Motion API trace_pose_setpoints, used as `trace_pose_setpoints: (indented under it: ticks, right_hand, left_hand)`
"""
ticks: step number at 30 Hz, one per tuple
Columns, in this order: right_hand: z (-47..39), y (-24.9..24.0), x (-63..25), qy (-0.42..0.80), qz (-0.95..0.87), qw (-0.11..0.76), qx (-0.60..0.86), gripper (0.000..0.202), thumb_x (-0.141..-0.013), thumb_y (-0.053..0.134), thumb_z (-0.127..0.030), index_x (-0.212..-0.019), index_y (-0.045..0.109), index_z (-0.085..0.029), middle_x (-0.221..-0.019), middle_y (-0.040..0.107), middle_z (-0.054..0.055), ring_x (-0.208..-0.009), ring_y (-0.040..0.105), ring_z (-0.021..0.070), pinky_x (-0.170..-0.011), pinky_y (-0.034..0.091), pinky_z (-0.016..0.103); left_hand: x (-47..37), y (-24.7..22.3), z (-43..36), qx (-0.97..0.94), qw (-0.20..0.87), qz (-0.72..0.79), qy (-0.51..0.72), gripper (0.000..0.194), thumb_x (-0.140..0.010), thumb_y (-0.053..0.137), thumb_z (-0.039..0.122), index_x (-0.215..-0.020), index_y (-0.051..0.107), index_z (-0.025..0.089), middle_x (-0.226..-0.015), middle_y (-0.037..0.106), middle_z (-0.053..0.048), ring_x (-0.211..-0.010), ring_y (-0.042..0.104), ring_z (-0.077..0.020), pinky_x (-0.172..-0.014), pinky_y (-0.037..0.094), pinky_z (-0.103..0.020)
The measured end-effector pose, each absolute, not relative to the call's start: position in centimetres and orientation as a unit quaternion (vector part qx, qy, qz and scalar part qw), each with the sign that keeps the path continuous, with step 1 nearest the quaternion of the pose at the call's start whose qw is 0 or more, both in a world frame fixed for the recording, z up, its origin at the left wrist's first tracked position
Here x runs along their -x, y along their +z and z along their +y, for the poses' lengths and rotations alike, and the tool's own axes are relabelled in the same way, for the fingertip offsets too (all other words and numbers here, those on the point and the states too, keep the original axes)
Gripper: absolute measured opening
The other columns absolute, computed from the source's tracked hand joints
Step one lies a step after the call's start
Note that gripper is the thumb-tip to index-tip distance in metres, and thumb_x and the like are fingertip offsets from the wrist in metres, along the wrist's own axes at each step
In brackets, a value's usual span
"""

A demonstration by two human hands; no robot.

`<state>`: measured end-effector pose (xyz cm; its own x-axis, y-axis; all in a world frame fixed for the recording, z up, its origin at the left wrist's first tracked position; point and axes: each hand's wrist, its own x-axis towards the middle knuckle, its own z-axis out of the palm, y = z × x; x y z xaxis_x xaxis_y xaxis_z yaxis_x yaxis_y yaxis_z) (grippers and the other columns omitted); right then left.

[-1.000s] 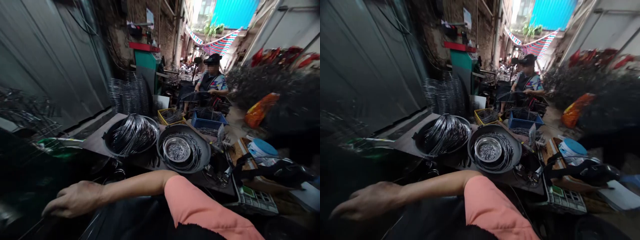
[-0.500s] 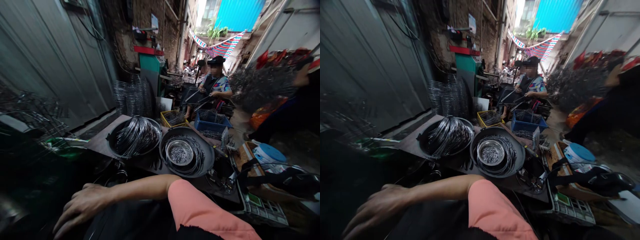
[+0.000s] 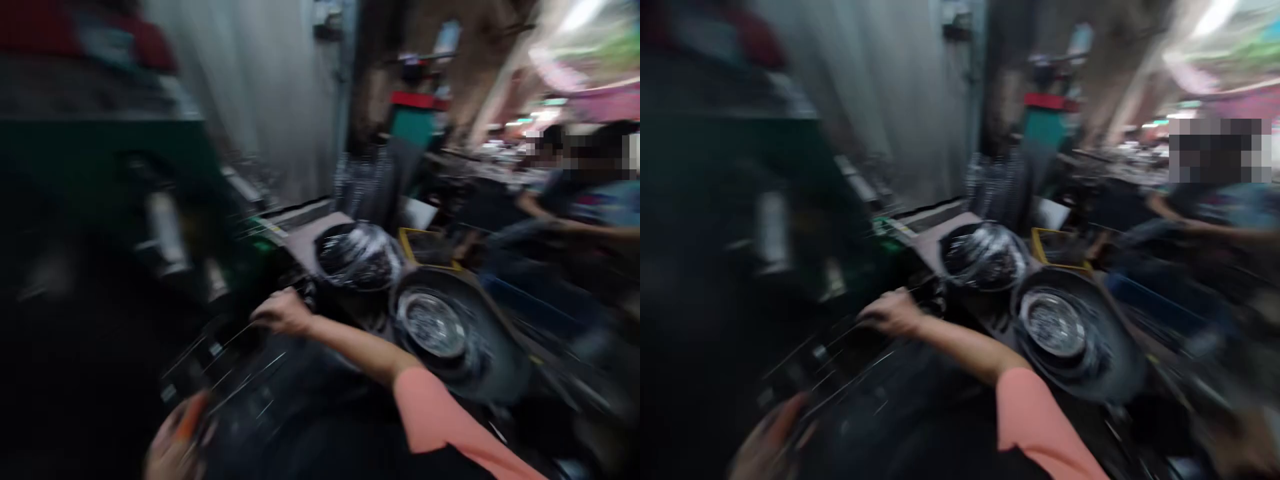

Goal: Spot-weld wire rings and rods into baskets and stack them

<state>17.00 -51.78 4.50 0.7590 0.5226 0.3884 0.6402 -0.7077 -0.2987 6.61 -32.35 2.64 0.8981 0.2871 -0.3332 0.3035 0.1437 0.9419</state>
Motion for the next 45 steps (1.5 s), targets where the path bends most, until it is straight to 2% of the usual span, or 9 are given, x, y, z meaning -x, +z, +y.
trace_pose_setpoints:
  ticks: [2,3,6,10,17,30,45]
  right_hand:
    - [-52.1,4.8,-17.9,-0.155,-0.314,0.285,0.892,0.012,-0.085,0.060,-0.034,-0.087,0.065,-0.023,-0.088,0.070,-0.002,-0.081,0.058,0.0145,-0.073,0.031,0.030]
    - [-52.1,4.9,-18.7,-0.160,-0.327,0.306,0.880,0.012,-0.086,0.059,-0.033,-0.086,0.065,-0.023,-0.088,0.070,-0.002,-0.082,0.058,0.0153,-0.073,0.030,0.031]
    - [-51.5,5.0,-20.8,-0.163,-0.372,0.320,0.856,0.016,-0.088,0.054,-0.035,-0.085,0.065,-0.023,-0.083,0.070,0.000,-0.078,0.056,0.0166,-0.072,0.027,0.033]
    - [-50.5,4.4,-21.6,-0.169,-0.388,0.318,0.848,0.023,-0.090,0.050,-0.038,-0.083,0.064,-0.023,-0.080,0.069,0.000,-0.076,0.055,0.0172,-0.069,0.027,0.033]
    - [-49.5,2.9,-24.4,-0.154,-0.348,0.324,0.866,0.027,-0.090,0.046,-0.042,-0.082,0.064,-0.023,-0.083,0.069,0.002,-0.080,0.057,0.0193,-0.072,0.029,0.034]
    - [-49.1,2.7,-28.5,-0.111,-0.345,0.345,0.866,0.031,-0.089,0.045,-0.045,-0.081,0.066,-0.024,-0.083,0.069,0.003,-0.082,0.058,0.0208,-0.074,0.032,0.036]
    - [-49.3,2.3,-30.4,-0.081,-0.330,0.366,0.866,0.026,-0.086,0.049,-0.043,-0.080,0.066,-0.024,-0.084,0.069,0.004,-0.082,0.057,0.0215,-0.079,0.037,0.038]
  left_hand:
    - [-6.5,2.1,-32.0,-0.612,0.737,0.282,0.053,0.037,-0.056,0.076,0.043,-0.079,0.060,0.018,-0.077,0.062,-0.001,-0.058,0.056,-0.0129,-0.047,0.044,-0.023]
    - [-7.0,1.9,-31.8,-0.583,0.765,0.266,0.059,0.040,-0.051,0.078,0.043,-0.075,0.059,0.017,-0.071,0.060,0.000,-0.049,0.049,-0.0090,-0.039,0.035,-0.020]
    - [-9.1,1.6,-30.8,-0.537,0.809,0.233,0.055,0.042,-0.048,0.079,0.042,-0.072,0.057,0.016,-0.062,0.055,0.003,-0.041,0.038,-0.0037,-0.035,0.024,-0.017]
    - [-11.0,1.9,-30.3,-0.500,0.829,0.247,0.042,0.044,-0.046,0.080,0.042,-0.073,0.055,0.016,-0.066,0.057,0.002,-0.043,0.040,-0.0033,-0.037,0.025,-0.016]
    - [-13.8,1.6,-29.8,-0.477,0.843,0.240,0.060,0.045,-0.045,0.081,0.041,-0.071,0.055,0.015,-0.066,0.057,0.002,-0.040,0.033,-0.0015,-0.035,0.021,-0.016]
    - [-17.2,1.7,-29.6,-0.476,0.839,0.253,0.078,0.045,-0.044,0.081,0.040,-0.071,0.056,0.014,-0.065,0.058,0.002,-0.041,0.033,-0.0011,-0.034,0.021,-0.016]
    - [-19.0,1.7,-29.5,-0.476,0.842,0.239,0.083,0.045,-0.042,0.081,0.041,-0.068,0.056,0.014,-0.059,0.054,0.004,-0.038,0.029,-0.0005,-0.034,0.020,-0.016]
